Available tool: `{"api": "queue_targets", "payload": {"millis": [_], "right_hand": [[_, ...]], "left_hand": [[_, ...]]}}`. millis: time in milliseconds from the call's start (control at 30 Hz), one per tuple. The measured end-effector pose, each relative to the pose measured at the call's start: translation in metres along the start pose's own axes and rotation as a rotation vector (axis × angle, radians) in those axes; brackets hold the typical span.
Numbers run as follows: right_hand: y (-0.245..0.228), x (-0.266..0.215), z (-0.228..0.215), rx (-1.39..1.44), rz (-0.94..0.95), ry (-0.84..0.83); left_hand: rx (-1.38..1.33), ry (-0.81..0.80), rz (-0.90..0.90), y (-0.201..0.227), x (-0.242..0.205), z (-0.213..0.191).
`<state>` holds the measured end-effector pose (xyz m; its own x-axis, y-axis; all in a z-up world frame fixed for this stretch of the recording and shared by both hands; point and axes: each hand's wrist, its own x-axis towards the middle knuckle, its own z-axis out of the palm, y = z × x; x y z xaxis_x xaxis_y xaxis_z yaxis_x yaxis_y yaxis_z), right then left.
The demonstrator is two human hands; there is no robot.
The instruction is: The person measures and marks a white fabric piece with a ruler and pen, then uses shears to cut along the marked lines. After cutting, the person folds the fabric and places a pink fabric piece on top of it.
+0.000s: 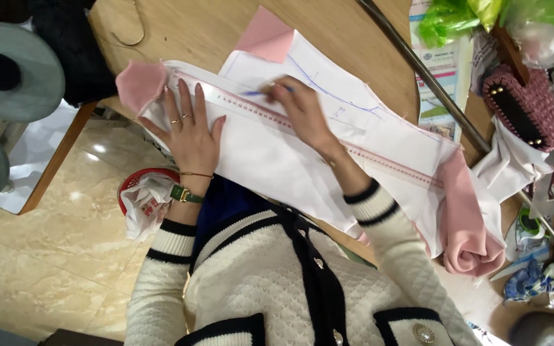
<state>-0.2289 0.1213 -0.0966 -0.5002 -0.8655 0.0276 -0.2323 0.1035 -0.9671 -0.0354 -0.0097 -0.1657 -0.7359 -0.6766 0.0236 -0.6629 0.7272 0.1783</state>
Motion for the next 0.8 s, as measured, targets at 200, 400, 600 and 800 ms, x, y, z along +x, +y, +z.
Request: {"api": "queue_targets", "payload": {"millis": [200, 400, 600, 800], "right_hand": [[0.017, 0.057, 0.057, 0.103, -0.026, -0.023], [0.017, 0.057, 0.067, 0.138, -0.022, -0.012], [0.003, 0.022, 0.051, -0.392, -0.488, 0.148], [0.044, -0.029, 0.042, -0.884, -0.497, 0.081]], "left_hand": [[-0.095, 0.06, 0.003, -0.002, 0.0, 0.004], [-0.081, 0.12, 0.051, -0.005, 0.001, 0.009], [-0.039, 0.369, 0.128, -0.037, 0.047, -0.017], [0.086, -0.002, 0.038, -0.087, 0.129, -0.006]]}}
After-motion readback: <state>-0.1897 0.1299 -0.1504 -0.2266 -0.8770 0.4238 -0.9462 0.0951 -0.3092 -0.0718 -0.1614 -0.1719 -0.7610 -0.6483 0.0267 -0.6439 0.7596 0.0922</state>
